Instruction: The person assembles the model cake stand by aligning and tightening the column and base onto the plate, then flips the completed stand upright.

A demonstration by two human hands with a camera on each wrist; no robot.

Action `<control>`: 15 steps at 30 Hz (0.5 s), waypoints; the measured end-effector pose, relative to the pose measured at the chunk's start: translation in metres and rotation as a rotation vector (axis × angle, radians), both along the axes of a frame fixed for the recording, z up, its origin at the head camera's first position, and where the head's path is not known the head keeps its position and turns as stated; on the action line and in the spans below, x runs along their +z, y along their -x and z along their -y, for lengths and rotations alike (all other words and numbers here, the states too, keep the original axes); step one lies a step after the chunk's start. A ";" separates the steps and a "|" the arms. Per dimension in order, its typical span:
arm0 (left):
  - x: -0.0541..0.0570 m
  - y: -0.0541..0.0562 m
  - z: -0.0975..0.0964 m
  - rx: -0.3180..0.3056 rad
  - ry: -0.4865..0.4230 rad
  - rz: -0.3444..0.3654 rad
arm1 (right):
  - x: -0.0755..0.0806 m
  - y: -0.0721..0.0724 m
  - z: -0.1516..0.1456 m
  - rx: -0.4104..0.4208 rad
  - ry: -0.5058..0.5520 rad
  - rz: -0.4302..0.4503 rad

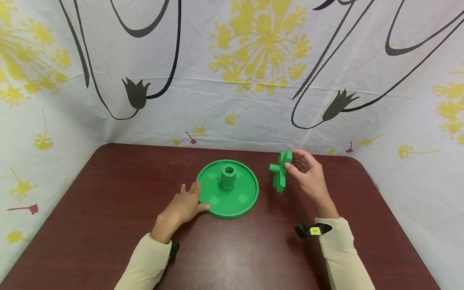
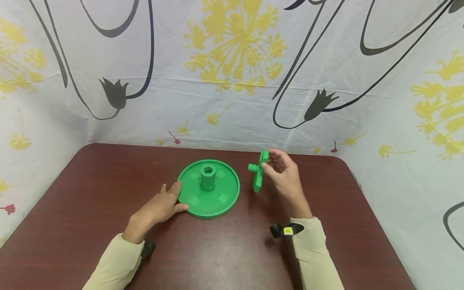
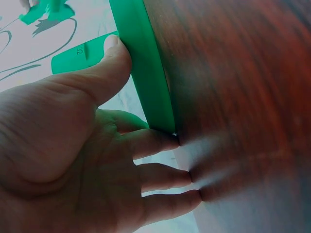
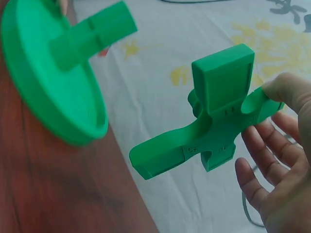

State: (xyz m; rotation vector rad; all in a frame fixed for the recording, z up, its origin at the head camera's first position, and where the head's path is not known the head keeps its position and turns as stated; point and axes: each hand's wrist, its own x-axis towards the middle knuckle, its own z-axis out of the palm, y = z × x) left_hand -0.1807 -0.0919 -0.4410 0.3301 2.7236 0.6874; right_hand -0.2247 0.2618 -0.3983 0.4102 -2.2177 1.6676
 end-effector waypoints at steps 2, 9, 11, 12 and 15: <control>0.001 0.000 0.000 0.002 -0.003 0.002 | 0.003 0.001 0.010 -0.014 0.033 0.003; 0.002 -0.001 -0.001 0.008 -0.024 0.020 | 0.009 0.003 0.041 -0.045 0.152 0.016; 0.002 -0.001 -0.001 0.007 -0.022 0.017 | 0.009 0.004 0.051 -0.037 0.166 0.006; 0.003 -0.001 -0.001 0.007 -0.021 0.015 | 0.010 0.004 0.056 -0.025 0.173 0.000; 0.003 -0.001 -0.001 0.006 -0.017 0.012 | 0.009 0.005 0.072 0.011 0.172 -0.014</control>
